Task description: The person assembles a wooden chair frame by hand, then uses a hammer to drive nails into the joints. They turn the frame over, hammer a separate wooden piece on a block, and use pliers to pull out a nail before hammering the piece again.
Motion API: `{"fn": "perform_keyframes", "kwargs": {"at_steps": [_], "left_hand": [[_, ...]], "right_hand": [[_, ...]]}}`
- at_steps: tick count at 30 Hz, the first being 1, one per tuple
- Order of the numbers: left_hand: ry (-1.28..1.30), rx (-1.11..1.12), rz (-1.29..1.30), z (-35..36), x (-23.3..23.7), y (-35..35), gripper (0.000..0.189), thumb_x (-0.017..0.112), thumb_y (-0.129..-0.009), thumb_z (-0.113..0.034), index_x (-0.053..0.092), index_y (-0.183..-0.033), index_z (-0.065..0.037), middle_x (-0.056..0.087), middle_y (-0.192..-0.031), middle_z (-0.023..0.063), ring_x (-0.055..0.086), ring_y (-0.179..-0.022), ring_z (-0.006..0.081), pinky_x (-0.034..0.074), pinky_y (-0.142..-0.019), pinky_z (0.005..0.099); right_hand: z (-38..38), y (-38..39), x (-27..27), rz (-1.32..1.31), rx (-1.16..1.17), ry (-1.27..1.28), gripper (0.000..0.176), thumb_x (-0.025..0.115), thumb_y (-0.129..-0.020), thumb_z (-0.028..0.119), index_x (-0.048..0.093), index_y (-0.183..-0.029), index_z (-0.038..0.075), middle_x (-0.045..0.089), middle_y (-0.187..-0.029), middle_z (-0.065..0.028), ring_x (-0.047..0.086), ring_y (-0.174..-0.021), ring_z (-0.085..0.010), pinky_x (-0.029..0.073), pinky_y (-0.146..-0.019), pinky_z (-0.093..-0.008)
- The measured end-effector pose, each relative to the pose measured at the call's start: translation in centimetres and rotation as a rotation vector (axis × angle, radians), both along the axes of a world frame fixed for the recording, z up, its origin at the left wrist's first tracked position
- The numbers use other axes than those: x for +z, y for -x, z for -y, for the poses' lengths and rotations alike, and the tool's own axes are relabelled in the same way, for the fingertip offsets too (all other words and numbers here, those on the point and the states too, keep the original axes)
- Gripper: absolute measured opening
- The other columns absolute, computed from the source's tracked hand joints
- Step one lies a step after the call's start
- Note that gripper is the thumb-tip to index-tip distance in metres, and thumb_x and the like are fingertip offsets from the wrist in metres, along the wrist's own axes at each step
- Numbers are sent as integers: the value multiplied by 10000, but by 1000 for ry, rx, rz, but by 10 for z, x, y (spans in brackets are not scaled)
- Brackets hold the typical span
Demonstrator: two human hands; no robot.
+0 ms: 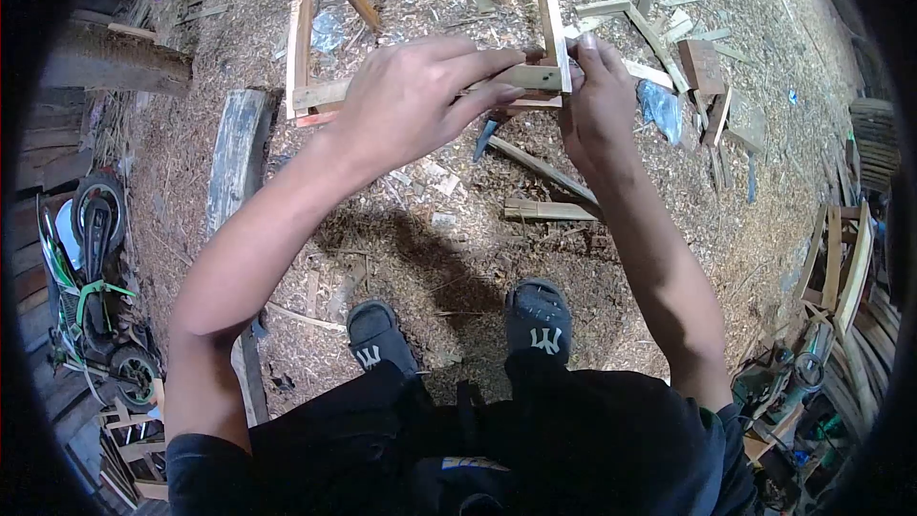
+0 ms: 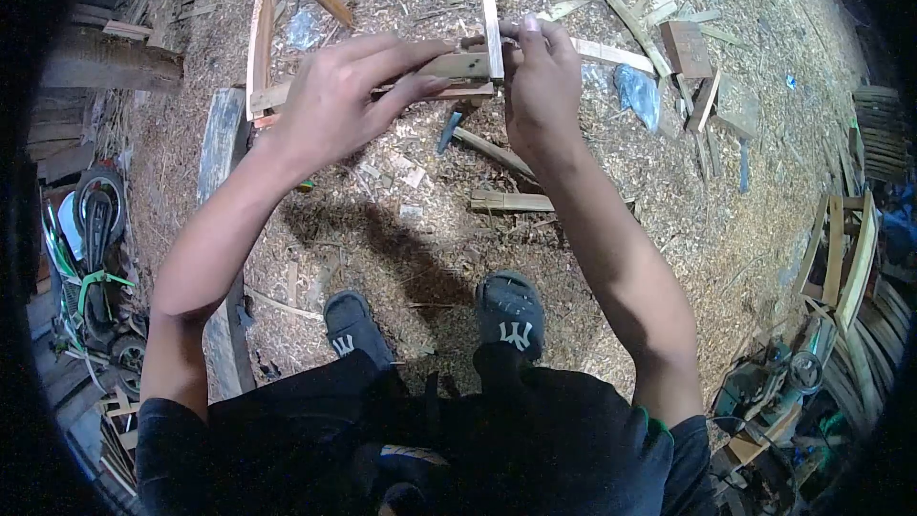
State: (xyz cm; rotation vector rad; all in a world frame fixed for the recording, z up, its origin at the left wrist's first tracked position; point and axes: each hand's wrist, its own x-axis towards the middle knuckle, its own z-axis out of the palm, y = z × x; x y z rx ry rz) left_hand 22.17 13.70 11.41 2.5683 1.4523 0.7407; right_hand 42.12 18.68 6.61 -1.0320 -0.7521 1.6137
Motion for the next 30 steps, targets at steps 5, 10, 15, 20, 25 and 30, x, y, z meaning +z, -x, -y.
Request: {"fn": "perform_keyframes", "kwargs": {"at_steps": [5, 10, 15, 20, 25, 30], "left_hand": [[59, 12, 43, -6, -3, -4, 291, 766, -929, -220, 771, -1183, -79, 793, -987, 133, 770, -789, 225, 621, -688, 352], [79, 18, 49, -5, -6, -3, 271, 764, -933, -214, 780, -1161, -68, 797, -973, 130, 776, -785, 223, 628, -693, 363], [34, 40, 63, -4, -5, -7, 269, 764, -931, -197, 783, -1167, -72, 800, -974, 123, 773, -776, 226, 621, -683, 359], [47, 63, 89, 0, 2, -11, 281, 767, -930, -198, 781, -1177, -67, 798, -991, 133, 779, -808, 233, 617, -702, 358], [23, 81, 100, -2, -3, -11, 280, 770, -929, -204, 784, -1169, -62, 797, -1003, 139, 780, -826, 236, 616, -715, 357], [29, 96, 73, -3, -3, -12, 280, 767, -932, -214, 785, -1157, -48, 793, -954, 153, 768, -778, 236, 605, -691, 367]], "right_hand": [[0, -8, -20, 48, 17, -127, 223, 490, -1120, 206, 548, -1132, -9, 669, -973, -113, 677, -826, -159, 567, -723, -318], [1, -3, -30, 171, -11, -230, 221, 523, -1114, 214, 551, -1125, -5, 655, -962, -90, 621, -842, -115, 526, -720, -304], [9, 0, -19, 250, -45, -221, 220, 494, -1122, 201, 547, -1104, -12, 646, -951, -81, 602, -843, -114, 507, -726, -299], [5, -1, -29, 297, -41, -234, 220, 486, -1123, 208, 531, -1111, -6, 638, -963, -86, 607, -825, -111, 513, -694, -291], [7, 2, -26, 236, -57, -201, 218, 488, -1122, 212, 519, -1110, -3, 623, -955, -80, 600, -806, -104, 515, -635, -286], [8, 3, -23, 235, -59, -193, 220, 488, -1122, 214, 516, -1112, -4, 616, -956, -76, 588, -785, -100, 522, -622, -288]]}}
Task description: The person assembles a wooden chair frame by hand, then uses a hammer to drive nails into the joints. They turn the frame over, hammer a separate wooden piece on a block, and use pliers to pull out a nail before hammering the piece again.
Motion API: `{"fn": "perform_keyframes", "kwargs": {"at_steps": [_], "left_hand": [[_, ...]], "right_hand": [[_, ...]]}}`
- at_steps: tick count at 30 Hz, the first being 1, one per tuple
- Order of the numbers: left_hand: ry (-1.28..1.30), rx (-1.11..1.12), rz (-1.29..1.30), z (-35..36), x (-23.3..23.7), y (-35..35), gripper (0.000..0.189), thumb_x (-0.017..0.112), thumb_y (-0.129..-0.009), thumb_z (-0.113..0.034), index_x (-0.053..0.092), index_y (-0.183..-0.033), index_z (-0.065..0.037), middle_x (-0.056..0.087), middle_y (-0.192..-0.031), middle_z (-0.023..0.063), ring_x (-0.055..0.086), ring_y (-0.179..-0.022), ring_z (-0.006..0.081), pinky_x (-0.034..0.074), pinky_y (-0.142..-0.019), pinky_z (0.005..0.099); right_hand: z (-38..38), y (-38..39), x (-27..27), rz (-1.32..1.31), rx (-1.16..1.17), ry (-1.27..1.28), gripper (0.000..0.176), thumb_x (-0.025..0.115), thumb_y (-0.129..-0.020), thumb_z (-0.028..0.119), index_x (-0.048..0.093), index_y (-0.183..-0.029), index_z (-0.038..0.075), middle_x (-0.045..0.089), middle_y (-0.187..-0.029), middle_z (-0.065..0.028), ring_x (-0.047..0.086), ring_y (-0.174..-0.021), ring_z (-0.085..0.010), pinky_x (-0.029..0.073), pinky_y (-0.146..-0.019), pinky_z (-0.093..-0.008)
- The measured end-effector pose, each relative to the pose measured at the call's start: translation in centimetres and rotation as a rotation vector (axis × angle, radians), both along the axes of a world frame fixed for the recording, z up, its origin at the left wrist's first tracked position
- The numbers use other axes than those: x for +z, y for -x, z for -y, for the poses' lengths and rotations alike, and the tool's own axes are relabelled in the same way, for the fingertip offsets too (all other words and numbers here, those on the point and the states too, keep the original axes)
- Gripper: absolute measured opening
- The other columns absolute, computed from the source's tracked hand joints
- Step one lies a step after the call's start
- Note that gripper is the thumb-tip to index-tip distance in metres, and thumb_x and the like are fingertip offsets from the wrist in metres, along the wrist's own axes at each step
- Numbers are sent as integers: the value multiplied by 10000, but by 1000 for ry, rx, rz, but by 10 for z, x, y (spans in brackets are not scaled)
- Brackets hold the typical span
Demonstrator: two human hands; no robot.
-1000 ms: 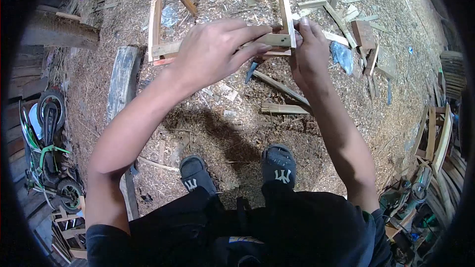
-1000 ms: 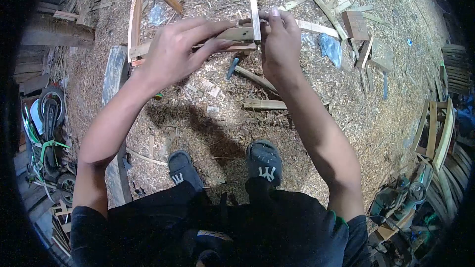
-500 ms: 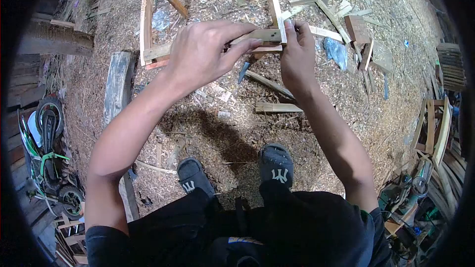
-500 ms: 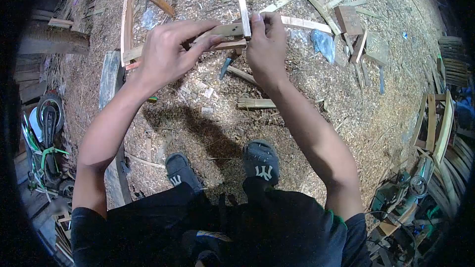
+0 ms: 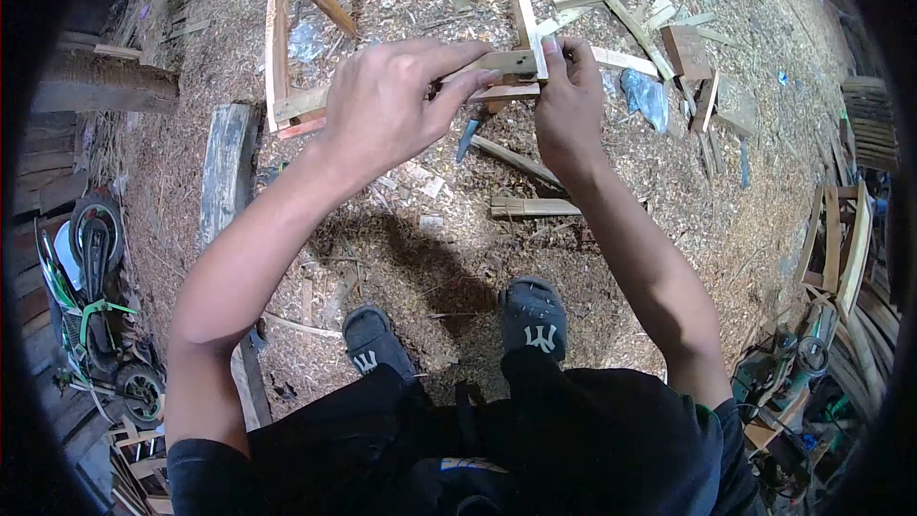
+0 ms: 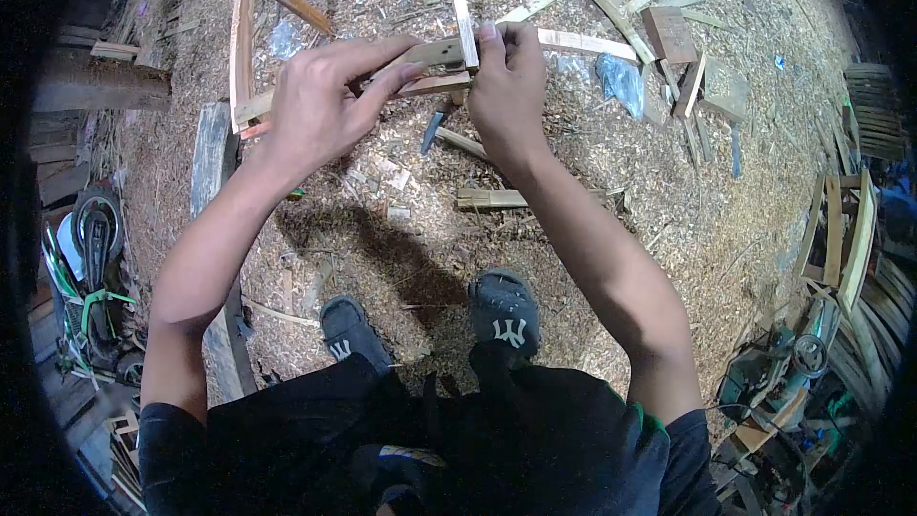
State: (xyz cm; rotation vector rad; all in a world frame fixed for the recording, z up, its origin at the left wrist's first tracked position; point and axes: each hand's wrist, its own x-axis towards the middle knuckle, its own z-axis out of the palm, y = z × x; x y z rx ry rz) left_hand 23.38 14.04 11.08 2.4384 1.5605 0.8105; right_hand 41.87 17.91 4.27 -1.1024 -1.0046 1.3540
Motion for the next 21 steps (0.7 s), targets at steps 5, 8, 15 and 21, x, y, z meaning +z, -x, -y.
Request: {"fn": "perform_keyframes", "kwargs": {"at_steps": [5, 8, 15, 21], "left_hand": [[-71, 16, -65, 3, 3, -5, 250, 740, -948, -267, 801, -1122, -97, 743, -766, 83, 709, -613, 210, 564, -555, 384], [-115, 3, -61, 3, 0, -5, 264, 744, -942, -265, 794, -1135, -91, 720, -739, 82, 697, -609, 217, 542, -548, 396], [-109, -15, -69, 5, -2, -3, 298, 782, -906, -166, 774, -1176, -41, 715, -758, 96, 640, -611, 186, 516, -561, 375], [-151, -27, -45, 2, -2, -3, 294, 780, -908, -172, 775, -1176, -52, 724, -776, 99, 652, -616, 204, 528, -578, 381]], "right_hand": [[-10, -12, -16, 234, -9, -171, 182, 513, -1109, 173, 530, -1108, -8, 650, -934, -106, 644, -826, -134, 569, -694, -294], [-8, -15, 16, -10, -108, -316, 169, 530, -1103, 155, 559, -1093, -12, 724, -1019, -156, 728, -926, -183, 609, -842, -320], [-8, -40, 35, 341, 66, -733, 137, 699, -960, -9, 704, -1097, -11, 764, -968, -115, 751, -912, -168, 616, -815, -299], [-8, -40, 39, 552, 71, -881, 195, 790, -875, 15, 763, -1065, 51, 782, -945, -89, 768, -867, -175, 610, -748, -302]]}}
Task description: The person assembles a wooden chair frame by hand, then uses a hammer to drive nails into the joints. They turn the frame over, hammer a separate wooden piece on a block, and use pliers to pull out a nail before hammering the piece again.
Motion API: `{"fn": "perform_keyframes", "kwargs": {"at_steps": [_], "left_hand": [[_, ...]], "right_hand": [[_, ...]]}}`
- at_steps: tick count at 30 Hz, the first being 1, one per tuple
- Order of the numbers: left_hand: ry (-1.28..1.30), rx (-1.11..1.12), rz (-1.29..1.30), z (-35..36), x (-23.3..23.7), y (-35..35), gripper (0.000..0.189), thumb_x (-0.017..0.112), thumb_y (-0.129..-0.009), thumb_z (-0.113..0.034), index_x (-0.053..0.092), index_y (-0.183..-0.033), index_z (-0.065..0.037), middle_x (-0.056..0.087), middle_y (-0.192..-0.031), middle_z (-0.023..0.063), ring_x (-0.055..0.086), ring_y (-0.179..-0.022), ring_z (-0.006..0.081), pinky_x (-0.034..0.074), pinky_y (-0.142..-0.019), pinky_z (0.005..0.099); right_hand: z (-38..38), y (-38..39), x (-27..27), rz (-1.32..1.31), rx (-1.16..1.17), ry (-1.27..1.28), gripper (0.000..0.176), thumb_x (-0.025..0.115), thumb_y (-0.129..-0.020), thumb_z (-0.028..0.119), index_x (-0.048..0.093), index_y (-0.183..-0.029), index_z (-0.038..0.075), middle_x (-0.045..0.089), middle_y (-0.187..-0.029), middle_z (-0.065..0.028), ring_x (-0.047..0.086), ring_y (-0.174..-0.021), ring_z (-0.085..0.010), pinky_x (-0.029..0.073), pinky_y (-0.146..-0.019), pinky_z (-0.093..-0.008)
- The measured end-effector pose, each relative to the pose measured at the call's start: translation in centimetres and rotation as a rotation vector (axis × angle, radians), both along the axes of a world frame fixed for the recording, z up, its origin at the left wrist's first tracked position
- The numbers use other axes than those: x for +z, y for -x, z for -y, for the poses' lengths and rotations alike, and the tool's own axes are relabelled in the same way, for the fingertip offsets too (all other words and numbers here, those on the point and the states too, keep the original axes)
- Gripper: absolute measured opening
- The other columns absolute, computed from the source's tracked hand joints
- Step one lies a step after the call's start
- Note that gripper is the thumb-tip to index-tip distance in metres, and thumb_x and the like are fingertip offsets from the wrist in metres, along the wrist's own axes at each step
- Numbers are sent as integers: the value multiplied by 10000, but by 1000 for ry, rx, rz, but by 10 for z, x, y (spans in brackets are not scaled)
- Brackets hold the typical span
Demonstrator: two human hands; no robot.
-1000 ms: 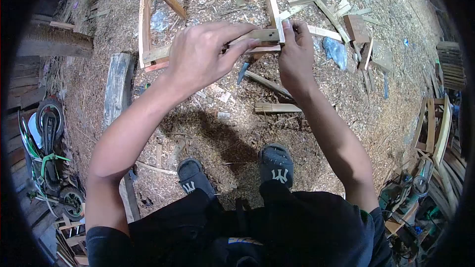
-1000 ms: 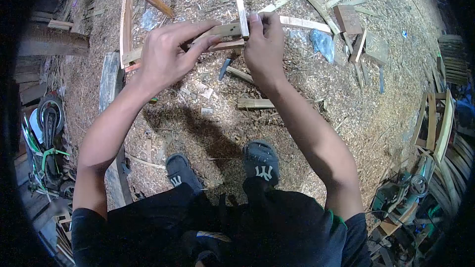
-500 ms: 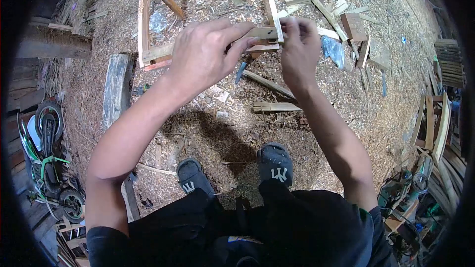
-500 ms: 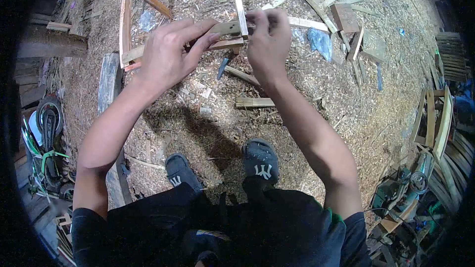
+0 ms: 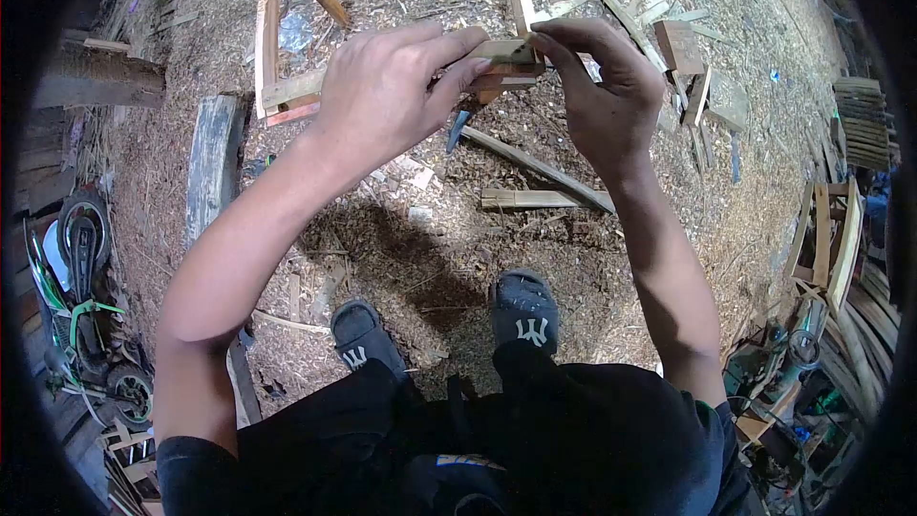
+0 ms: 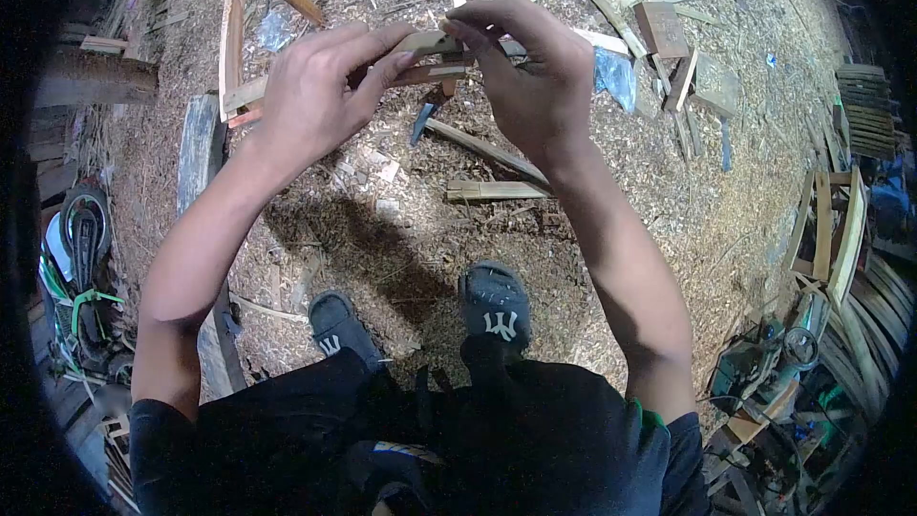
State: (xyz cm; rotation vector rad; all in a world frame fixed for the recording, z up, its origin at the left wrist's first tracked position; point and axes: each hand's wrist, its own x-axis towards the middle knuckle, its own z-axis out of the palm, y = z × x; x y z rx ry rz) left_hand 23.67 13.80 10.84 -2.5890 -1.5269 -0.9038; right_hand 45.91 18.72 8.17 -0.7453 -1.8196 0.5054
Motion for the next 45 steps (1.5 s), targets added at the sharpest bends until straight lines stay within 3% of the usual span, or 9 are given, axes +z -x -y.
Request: {"fn": "perform_keyframes", "kwargs": {"at_steps": [14, 17, 19, 25, 34, 45], "left_hand": [[39, 19, -16, 2, 3, 0, 299, 771, -912, -168, 767, -1193, -66, 729, -814, 118, 683, -661, 253, 552, -624, 398], [40, 14, -4, 1, 0, 1, 292, 769, -914, -171, 769, -1187, -69, 732, -821, 119, 693, -673, 254, 556, -628, 395], [43, 7, -3, 1, -1, 2, 287, 769, -915, -172, 770, -1183, -68, 731, -821, 119, 695, -676, 255, 557, -630, 394], [27, 5, -3, 2, 0, 1, 272, 776, -909, -174, 779, -1166, -84, 737, -810, 112, 703, -675, 249, 560, -623, 395], [33, -17, 10, 2, -3, 1, 273, 789, -885, -127, 781, -1154, -80, 717, -782, 97, 674, -647, 212, 527, -583, 358], [24, -27, 30, 0, -5, 1, 302, 799, -886, -201, 783, -1167, -90, 678, -736, 71, 626, -599, 210, 474, -553, 360]], "right_hand": [[-3, 1, 10, 175, -20, -208, 144, 801, -858, 45, 743, -989, 60, 752, -917, -84, 756, -818, -218, 604, -697, -337], [-3, 0, 12, 250, 0, -247, 175, 807, -832, -32, 745, -988, 16, 748, -931, -99, 746, -840, -212, 594, -721, -316], [-6, 1, 10, 265, 49, -362, 177, 800, -825, 24, 706, -975, 40, 713, -928, -89, 721, -830, -245, 591, -687, -370], [-12, -1, 6, 275, 109, -479, 225, 813, -782, 5, 683, -966, 18, 701, -929, -99, 713, -858, -267, 595, -709, -384], [-11, -3, -2, 243, 97, -536, 264, 827, -767, 2, 675, -982, -10, 707, -956, -133, 724, -907, -287, 617, -731, -366], [-10, 1, -8, 186, 101, -476, 220, 820, -796, -28, 643, -927, -16, 703, -943, -155, 726, -875, -284, 596, -686, -365]]}}
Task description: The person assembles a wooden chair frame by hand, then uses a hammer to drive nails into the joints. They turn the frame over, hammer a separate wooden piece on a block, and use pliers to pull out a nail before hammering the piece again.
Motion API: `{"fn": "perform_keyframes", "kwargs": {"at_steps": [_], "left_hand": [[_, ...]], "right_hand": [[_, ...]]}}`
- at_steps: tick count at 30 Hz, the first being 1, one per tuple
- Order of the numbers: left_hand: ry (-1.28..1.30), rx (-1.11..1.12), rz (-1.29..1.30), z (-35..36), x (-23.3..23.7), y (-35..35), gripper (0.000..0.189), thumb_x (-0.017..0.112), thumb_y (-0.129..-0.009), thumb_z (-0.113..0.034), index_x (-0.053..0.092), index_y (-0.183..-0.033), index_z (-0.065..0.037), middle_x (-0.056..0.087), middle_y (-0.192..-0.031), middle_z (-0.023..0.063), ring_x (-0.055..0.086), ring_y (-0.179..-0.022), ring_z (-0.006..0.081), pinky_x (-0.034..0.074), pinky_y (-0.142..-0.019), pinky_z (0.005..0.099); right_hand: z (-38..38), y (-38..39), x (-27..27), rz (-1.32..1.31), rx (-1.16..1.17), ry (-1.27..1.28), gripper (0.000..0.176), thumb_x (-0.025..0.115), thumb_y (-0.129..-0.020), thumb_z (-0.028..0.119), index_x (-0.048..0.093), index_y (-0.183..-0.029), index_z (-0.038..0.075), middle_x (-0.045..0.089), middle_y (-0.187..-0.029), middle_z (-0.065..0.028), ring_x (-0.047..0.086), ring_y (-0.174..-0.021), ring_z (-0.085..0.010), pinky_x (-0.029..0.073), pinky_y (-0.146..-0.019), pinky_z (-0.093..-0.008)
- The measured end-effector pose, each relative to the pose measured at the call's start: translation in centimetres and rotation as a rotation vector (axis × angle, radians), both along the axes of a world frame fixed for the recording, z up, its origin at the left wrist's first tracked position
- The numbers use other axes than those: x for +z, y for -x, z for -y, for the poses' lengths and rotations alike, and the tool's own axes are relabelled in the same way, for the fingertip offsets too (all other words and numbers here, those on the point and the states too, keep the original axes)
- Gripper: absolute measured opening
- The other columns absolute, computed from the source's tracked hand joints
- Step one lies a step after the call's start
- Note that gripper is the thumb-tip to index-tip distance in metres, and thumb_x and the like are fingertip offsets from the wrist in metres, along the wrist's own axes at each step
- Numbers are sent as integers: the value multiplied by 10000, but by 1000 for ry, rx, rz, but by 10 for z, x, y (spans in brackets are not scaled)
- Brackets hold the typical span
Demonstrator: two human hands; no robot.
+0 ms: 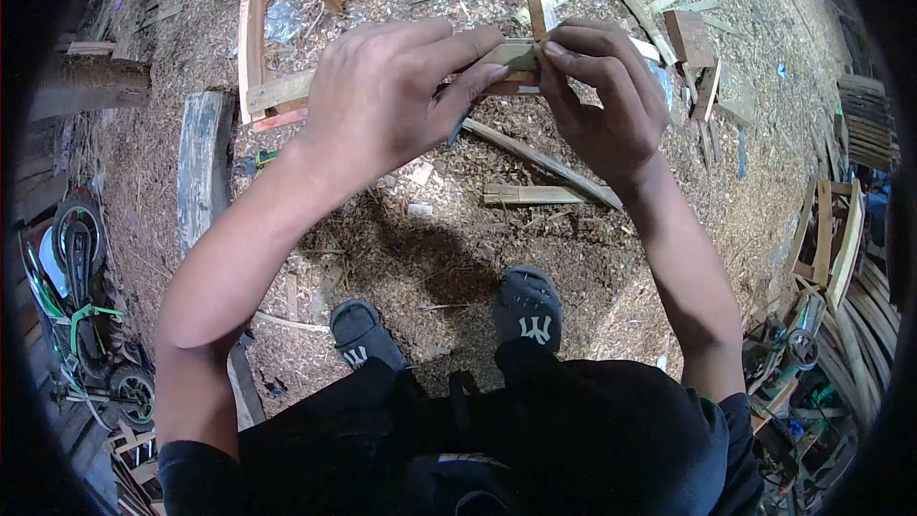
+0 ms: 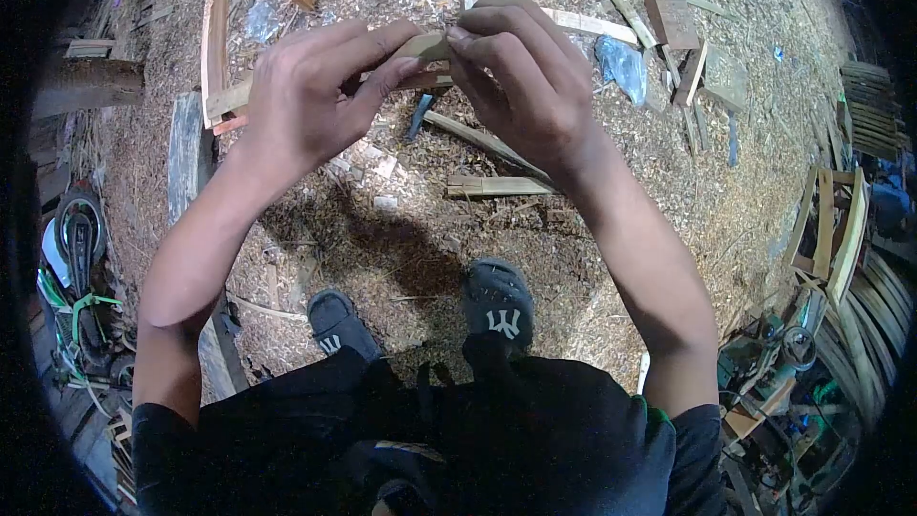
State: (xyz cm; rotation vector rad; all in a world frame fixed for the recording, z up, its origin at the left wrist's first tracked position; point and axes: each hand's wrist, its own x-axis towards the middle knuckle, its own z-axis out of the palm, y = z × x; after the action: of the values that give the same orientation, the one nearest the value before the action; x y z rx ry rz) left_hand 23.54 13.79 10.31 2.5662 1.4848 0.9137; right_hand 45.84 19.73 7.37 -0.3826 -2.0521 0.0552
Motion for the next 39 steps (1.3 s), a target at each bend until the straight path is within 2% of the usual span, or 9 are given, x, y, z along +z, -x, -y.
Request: {"fn": "perform_keyframes", "kwargs": {"at_steps": [17, 26, 28, 35, 39], "left_hand": [[25, -19, 1, -2, 2, 1, 284, 791, -902, -213, 781, -1159, -93, 667, -728, 80, 627, -589, 226, 491, -552, 376], [-18, 13, -12, -1, -1, -1, 272, 781, -907, -195, 784, -1162, -102, 704, -769, 76, 669, -639, 223, 508, -564, 370], [-11, 18, -30, -1, 0, 0, 267, 778, -908, -190, 784, -1159, -101, 714, -780, 76, 681, -652, 223, 515, -570, 368], [-35, 1, -19, -1, 0, -1, 247, 779, -904, -176, 790, -1138, -99, 746, -827, 87, 709, -687, 231, 542, -582, 368], [2, 13, -57, 1, 5, -2, 250, 778, -904, -171, 790, -1144, -100, 759, -859, 96, 720, -708, 238, 558, -600, 370]], "right_hand": [[0, -1, -7, 6, 8, -9, 232, 804, -802, -41, 633, -958, -29, 702, -964, -167, 728, -856, -323, 600, -685, -380], [-1, -3, -8, -5, -12, -3, 256, 804, -836, -6, 689, -1064, -8, 712, -994, -135, 736, -864, -252, 604, -692, -335], [6, 1, -3, -55, -64, 121, 249, 793, -854, -3, 716, -1091, 15, 718, -1003, -117, 736, -860, -233, 605, -683, -322], [7, -2, -7, -28, -79, 129, 240, 801, -837, 13, 735, -1068, 21, 723, -1007, -109, 736, -862, -228, 603, -673, -322], [4, -2, -9, -41, -48, 43, 223, 795, -828, 7, 731, -1041, 12, 724, -984, -114, 736, -862, -238, 601, -677, -339]]}}
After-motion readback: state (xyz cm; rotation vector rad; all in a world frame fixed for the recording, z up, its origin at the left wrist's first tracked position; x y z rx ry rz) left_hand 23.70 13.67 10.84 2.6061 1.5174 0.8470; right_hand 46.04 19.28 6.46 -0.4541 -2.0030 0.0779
